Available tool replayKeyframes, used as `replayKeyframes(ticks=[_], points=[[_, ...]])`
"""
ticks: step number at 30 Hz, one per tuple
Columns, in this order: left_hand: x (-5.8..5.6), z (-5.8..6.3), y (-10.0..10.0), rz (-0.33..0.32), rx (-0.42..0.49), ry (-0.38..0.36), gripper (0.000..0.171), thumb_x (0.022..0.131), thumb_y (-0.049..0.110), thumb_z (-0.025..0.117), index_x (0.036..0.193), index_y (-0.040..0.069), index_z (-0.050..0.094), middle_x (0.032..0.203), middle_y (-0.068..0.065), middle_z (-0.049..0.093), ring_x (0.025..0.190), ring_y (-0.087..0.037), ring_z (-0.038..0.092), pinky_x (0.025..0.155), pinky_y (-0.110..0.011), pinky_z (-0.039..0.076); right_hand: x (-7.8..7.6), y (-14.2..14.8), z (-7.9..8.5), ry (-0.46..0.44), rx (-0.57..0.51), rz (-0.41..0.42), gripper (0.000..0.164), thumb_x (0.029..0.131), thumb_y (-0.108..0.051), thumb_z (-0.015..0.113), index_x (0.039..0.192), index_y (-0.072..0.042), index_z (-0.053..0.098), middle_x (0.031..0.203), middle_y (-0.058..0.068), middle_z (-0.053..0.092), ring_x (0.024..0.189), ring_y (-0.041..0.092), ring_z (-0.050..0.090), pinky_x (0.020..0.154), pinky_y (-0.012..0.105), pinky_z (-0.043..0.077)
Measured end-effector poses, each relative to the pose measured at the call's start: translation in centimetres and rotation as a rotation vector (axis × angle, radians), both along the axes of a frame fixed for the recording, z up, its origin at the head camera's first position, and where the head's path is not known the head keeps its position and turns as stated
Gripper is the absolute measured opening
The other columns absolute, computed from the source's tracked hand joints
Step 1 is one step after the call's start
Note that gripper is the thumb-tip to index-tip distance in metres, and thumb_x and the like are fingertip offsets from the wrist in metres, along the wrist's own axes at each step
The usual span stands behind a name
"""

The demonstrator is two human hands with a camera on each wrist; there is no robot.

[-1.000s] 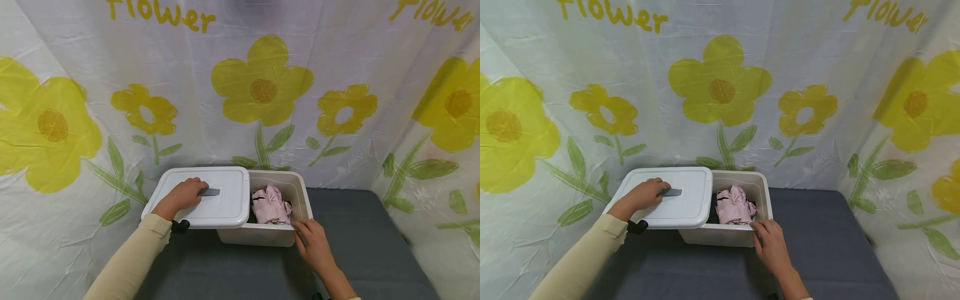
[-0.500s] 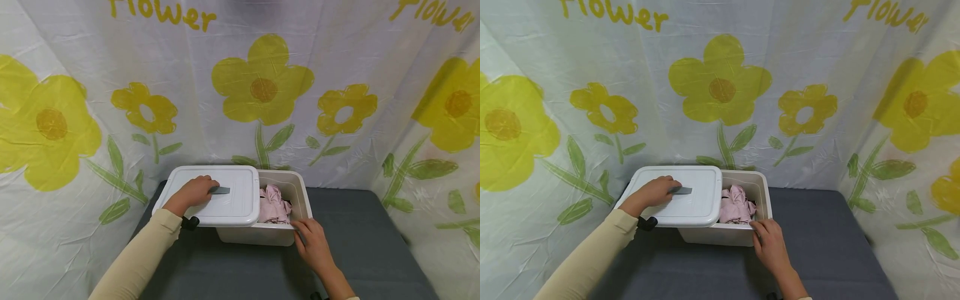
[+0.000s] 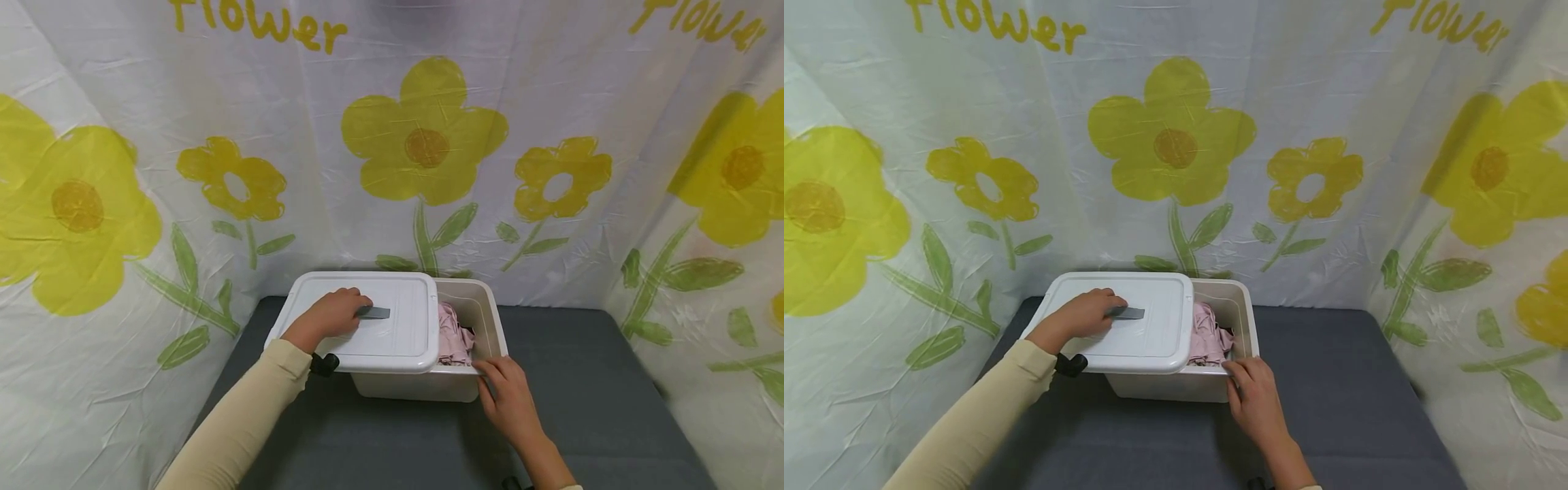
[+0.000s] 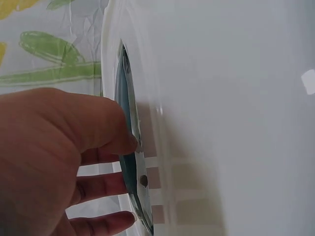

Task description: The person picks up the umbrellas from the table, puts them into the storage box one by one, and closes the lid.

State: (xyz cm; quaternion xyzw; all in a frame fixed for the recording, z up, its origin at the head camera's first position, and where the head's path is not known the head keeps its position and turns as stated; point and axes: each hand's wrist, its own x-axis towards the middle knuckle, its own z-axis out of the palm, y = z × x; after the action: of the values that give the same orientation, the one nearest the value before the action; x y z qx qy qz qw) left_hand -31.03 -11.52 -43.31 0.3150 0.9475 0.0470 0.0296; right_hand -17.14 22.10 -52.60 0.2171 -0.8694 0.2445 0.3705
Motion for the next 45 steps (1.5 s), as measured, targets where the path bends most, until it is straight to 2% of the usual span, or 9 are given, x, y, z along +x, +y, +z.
replayKeyframes(ticks=[14, 22, 31, 35, 38, 41, 45], points=[[-0.7, -0.5, 2.5, -0.048, 0.004, -0.005, 0.036, 0.089, 0.009, 0.058, 0.125, 0.015, 0.063, 0.113, -0.008, 0.063, 0.104, -0.028, 0.059, 0.088, -0.044, 0.048, 0.3, 0.0, 0.2, -0.073, -0.023, -0.010, 0.027, 0.076, -0.003, 0.071, 0.102, -0.008, 0.070, 0.097, 0.006, 0.063, 0.095, 0.027, 0.056, 0.091, 0.041, 0.035], [-0.8, -0.4, 4.2, -0.068, 0.003, -0.019, 0.036, 0.090, 0.008, 0.057, 0.125, 0.015, 0.063, 0.114, -0.008, 0.062, 0.104, -0.027, 0.058, 0.090, -0.043, 0.047, 0.4, -0.1, 0.4, -0.042, -0.041, -0.010, 0.033, 0.072, 0.002, 0.073, 0.103, -0.008, 0.070, 0.099, 0.008, 0.061, 0.094, 0.026, 0.055, 0.087, 0.039, 0.037], [-0.9, -0.4, 5.4, -0.079, -0.017, -0.027, 0.037, 0.090, 0.009, 0.056, 0.127, 0.015, 0.062, 0.112, -0.008, 0.061, 0.101, -0.024, 0.057, 0.090, -0.040, 0.046, 0.7, -0.7, 1.3, -0.078, -0.088, -0.028, 0.044, 0.072, -0.002, 0.078, 0.114, -0.011, 0.068, 0.115, 0.010, 0.060, 0.108, 0.028, 0.054, 0.091, 0.031, 0.038], [-0.6, -0.3, 6.0, -0.071, -0.028, -0.038, 0.038, 0.091, 0.010, 0.056, 0.129, 0.015, 0.061, 0.114, -0.008, 0.061, 0.103, -0.023, 0.057, 0.090, -0.039, 0.047, 0.5, -1.3, 1.7, -0.073, -0.064, 0.003, 0.050, 0.069, -0.005, 0.082, 0.117, -0.013, 0.067, 0.123, 0.011, 0.059, 0.116, 0.029, 0.054, 0.097, 0.023, 0.037], [-0.5, -0.1, 6.6, -0.071, -0.037, -0.045, 0.038, 0.092, 0.011, 0.056, 0.130, 0.015, 0.060, 0.116, -0.008, 0.060, 0.104, -0.023, 0.057, 0.090, -0.040, 0.047, 0.4, -1.6, 2.0, -0.067, -0.023, 0.015, 0.052, 0.067, -0.008, 0.084, 0.116, -0.014, 0.067, 0.124, 0.011, 0.059, 0.119, 0.032, 0.053, 0.100, 0.021, 0.036], [-0.3, 0.1, 7.1, -0.075, -0.043, -0.052, 0.038, 0.092, 0.013, 0.057, 0.131, 0.015, 0.060, 0.118, -0.008, 0.059, 0.106, -0.024, 0.057, 0.091, -0.040, 0.047, 0.4, -1.9, 2.2, -0.083, 0.003, 0.015, 0.050, 0.066, -0.009, 0.084, 0.114, -0.014, 0.068, 0.124, 0.011, 0.059, 0.122, 0.034, 0.051, 0.101, 0.029, 0.039], [-0.3, 0.1, 7.8, -0.079, -0.045, -0.043, 0.038, 0.093, 0.014, 0.058, 0.130, 0.016, 0.060, 0.118, -0.008, 0.060, 0.108, -0.024, 0.057, 0.092, -0.040, 0.047, 0.3, -1.9, 2.2, -0.098, 0.016, 0.014, 0.047, 0.067, -0.008, 0.083, 0.111, -0.013, 0.069, 0.123, 0.011, 0.060, 0.123, 0.034, 0.051, 0.094, 0.044, 0.045]])
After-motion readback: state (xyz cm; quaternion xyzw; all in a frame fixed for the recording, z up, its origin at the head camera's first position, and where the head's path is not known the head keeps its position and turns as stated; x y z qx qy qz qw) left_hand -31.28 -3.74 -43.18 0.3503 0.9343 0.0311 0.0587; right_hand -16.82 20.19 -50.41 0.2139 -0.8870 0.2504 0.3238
